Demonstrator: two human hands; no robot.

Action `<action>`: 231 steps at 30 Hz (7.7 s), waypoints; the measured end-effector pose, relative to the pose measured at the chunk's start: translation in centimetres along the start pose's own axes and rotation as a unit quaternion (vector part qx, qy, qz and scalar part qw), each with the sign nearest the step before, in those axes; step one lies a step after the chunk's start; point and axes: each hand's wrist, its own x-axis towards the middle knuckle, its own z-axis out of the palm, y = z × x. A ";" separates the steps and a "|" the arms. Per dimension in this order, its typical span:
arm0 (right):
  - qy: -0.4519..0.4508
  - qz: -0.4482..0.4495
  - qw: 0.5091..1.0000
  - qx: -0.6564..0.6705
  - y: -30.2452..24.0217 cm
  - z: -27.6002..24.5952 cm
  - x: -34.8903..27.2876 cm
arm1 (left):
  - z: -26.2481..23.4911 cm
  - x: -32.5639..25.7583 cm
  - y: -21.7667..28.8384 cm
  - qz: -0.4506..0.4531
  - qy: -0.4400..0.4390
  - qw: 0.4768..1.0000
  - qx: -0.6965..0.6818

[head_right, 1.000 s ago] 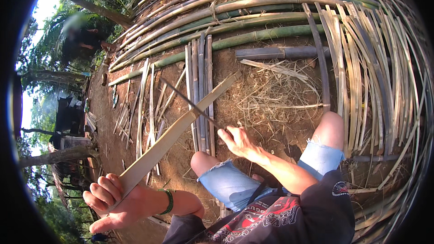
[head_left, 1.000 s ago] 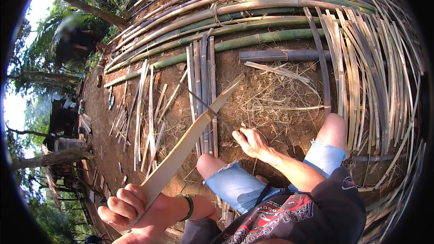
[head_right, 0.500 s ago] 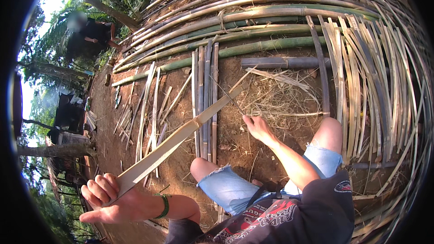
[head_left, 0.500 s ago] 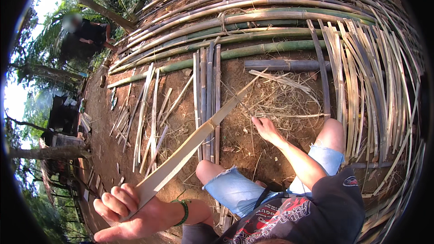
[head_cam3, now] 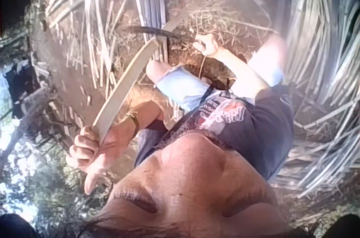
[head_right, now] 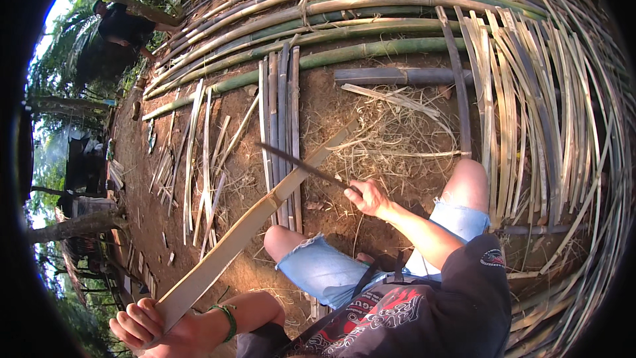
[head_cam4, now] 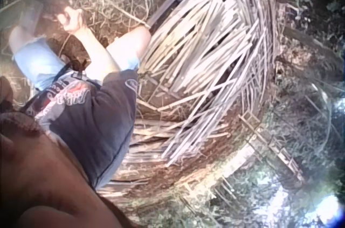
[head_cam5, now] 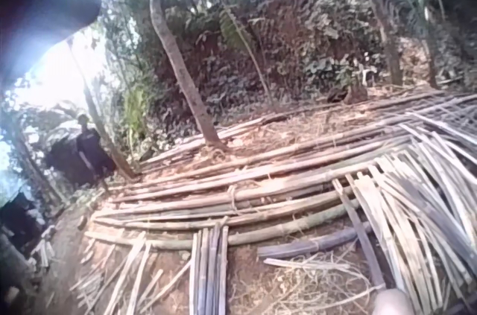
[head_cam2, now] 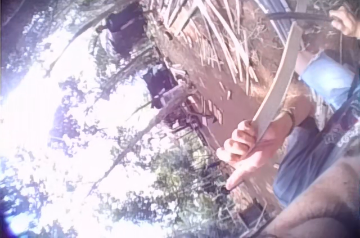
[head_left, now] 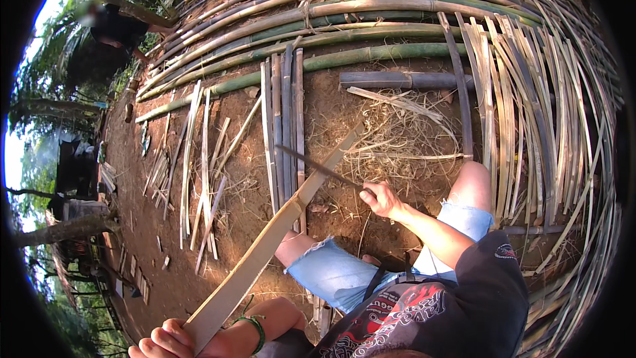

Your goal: The person sits on the ground in a forest clearing and uses a machete to split long bamboo poles into thin strips. They hold the bamboo with one hand and strike it with the machete to separate the material, occasionally inspecting the split pieces.

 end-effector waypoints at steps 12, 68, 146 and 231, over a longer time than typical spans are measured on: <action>-0.043 0.044 0.998 -0.019 -0.4 -3.7 0.3 | -0.3 1.0 -1.5 -0.003 -0.101 0.991 -0.086; -0.048 0.338 0.936 -0.087 7.7 -7.6 1.3 | 1.3 3.1 -4.8 -0.030 -0.184 0.962 -0.200; 0.128 0.464 0.854 0.196 2.4 -2.1 -9.5 | -0.5 4.7 -2.5 0.042 0.027 0.994 0.094; -0.023 -0.037 0.998 0.035 -11.4 -2.4 -4.9 | 0.2 -0.8 -0.7 0.088 0.036 0.990 0.100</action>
